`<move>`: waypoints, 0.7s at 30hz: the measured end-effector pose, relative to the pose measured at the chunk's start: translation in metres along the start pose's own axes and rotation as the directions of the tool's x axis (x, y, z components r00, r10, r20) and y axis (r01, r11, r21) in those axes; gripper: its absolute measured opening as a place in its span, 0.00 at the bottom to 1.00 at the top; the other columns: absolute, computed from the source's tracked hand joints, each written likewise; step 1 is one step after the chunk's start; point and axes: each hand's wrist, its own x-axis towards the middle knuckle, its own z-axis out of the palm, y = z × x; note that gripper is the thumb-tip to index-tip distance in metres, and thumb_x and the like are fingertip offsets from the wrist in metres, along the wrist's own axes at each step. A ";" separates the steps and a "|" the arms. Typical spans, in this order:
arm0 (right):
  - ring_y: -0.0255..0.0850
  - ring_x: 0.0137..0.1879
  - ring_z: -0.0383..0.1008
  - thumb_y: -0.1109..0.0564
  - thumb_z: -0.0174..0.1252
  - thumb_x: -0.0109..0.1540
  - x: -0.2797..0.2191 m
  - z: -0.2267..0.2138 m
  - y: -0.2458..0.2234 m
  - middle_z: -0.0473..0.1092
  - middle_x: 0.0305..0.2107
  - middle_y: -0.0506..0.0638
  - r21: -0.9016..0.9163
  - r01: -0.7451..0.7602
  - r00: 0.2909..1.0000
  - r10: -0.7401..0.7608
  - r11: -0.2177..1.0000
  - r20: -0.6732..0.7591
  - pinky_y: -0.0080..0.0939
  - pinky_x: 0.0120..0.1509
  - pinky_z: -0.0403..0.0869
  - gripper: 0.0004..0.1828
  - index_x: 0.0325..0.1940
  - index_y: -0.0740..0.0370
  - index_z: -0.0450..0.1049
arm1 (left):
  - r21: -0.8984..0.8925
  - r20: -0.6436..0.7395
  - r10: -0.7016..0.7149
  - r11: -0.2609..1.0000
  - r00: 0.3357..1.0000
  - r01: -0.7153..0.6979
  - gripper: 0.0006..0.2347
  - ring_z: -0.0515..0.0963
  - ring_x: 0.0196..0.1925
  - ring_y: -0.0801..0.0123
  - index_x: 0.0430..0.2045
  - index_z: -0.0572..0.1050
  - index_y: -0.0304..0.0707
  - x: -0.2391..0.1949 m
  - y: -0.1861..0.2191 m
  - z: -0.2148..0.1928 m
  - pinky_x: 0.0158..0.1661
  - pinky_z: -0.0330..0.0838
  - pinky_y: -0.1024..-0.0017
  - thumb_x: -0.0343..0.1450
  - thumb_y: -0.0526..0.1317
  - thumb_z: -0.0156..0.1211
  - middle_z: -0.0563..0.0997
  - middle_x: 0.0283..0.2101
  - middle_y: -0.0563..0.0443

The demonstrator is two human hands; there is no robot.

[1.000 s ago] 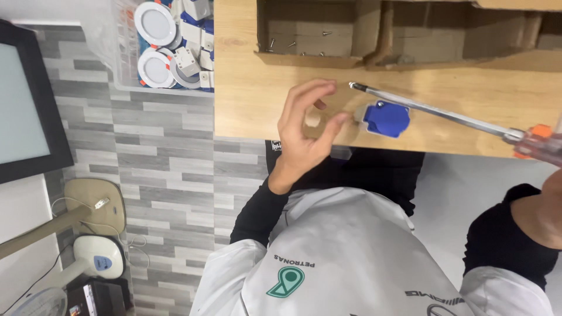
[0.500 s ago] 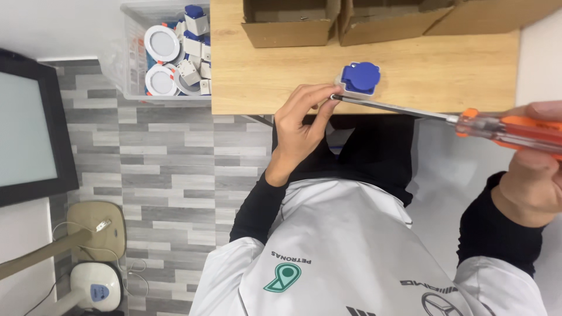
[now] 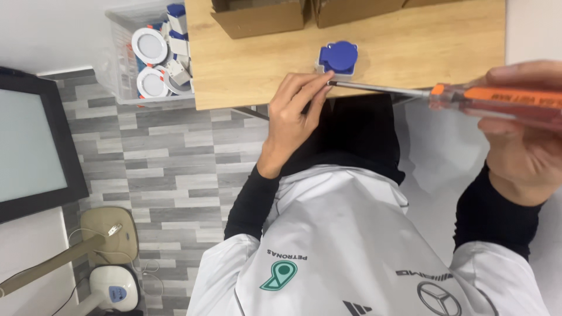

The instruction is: The person assembles an electrical socket by fitting a blue inner component into a white housing and securing it with a screwdriver.

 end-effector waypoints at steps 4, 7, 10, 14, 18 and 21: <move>0.71 0.67 0.80 0.48 0.49 0.82 0.013 -0.004 -0.018 0.67 0.62 0.76 -0.012 -0.215 0.977 0.215 0.976 -0.003 0.68 0.76 0.87 0.31 0.69 0.87 0.66 | -0.005 0.053 0.078 0.997 0.996 -0.078 0.09 0.84 0.45 0.56 0.52 0.81 0.33 -0.001 -0.010 0.010 0.49 0.80 0.63 0.79 0.27 0.67 0.84 0.48 0.46; 0.77 0.68 0.77 0.55 0.41 0.88 0.034 -0.007 -0.017 0.64 0.61 0.82 -0.004 -0.207 0.976 0.207 0.978 0.062 0.74 0.74 0.88 0.28 0.72 0.95 0.61 | -0.092 0.146 0.146 0.987 0.978 -0.134 0.07 0.84 0.45 0.55 0.50 0.81 0.32 0.006 -0.026 0.015 0.49 0.78 0.62 0.79 0.30 0.68 0.86 0.48 0.44; 0.70 0.71 0.77 0.53 0.40 0.92 0.043 -0.008 -0.006 0.65 0.66 0.79 -0.024 -0.255 0.964 0.256 0.967 0.077 0.68 0.80 0.87 0.29 0.76 0.93 0.63 | -0.071 0.243 0.056 0.997 0.969 -0.040 0.23 0.77 0.67 0.52 0.67 0.73 0.45 0.005 -0.050 0.018 0.68 0.79 0.49 0.79 0.51 0.69 0.76 0.64 0.40; 0.73 0.72 0.77 0.69 0.46 0.93 0.056 -0.003 0.025 0.65 0.70 0.78 0.052 -0.245 0.961 0.235 0.968 0.142 0.75 0.85 0.87 0.09 0.74 0.83 0.62 | -0.179 0.260 0.007 0.983 0.966 0.041 0.17 0.69 0.78 0.44 0.66 0.73 0.43 0.021 -0.071 0.025 0.80 0.66 0.39 0.82 0.45 0.58 0.68 0.72 0.39; 0.73 0.72 0.81 0.74 0.52 0.97 0.071 0.003 0.023 0.75 0.64 0.80 -0.088 -0.219 0.952 0.232 0.972 0.198 0.67 0.90 0.80 0.11 0.67 0.94 0.74 | -0.334 0.380 0.052 0.939 0.924 0.084 0.17 0.69 0.80 0.43 0.66 0.73 0.42 0.025 -0.086 0.036 0.78 0.75 0.44 0.82 0.42 0.54 0.65 0.75 0.40; 0.79 0.58 0.82 0.75 0.47 0.88 0.093 0.018 0.016 0.70 0.58 0.87 0.068 -0.198 0.959 0.178 0.978 0.221 0.75 0.73 0.88 0.11 0.62 0.99 0.64 | -0.340 0.446 0.014 0.928 0.895 0.155 0.22 0.73 0.78 0.43 0.65 0.72 0.42 0.029 -0.076 0.028 0.76 0.74 0.48 0.74 0.27 0.60 0.68 0.74 0.42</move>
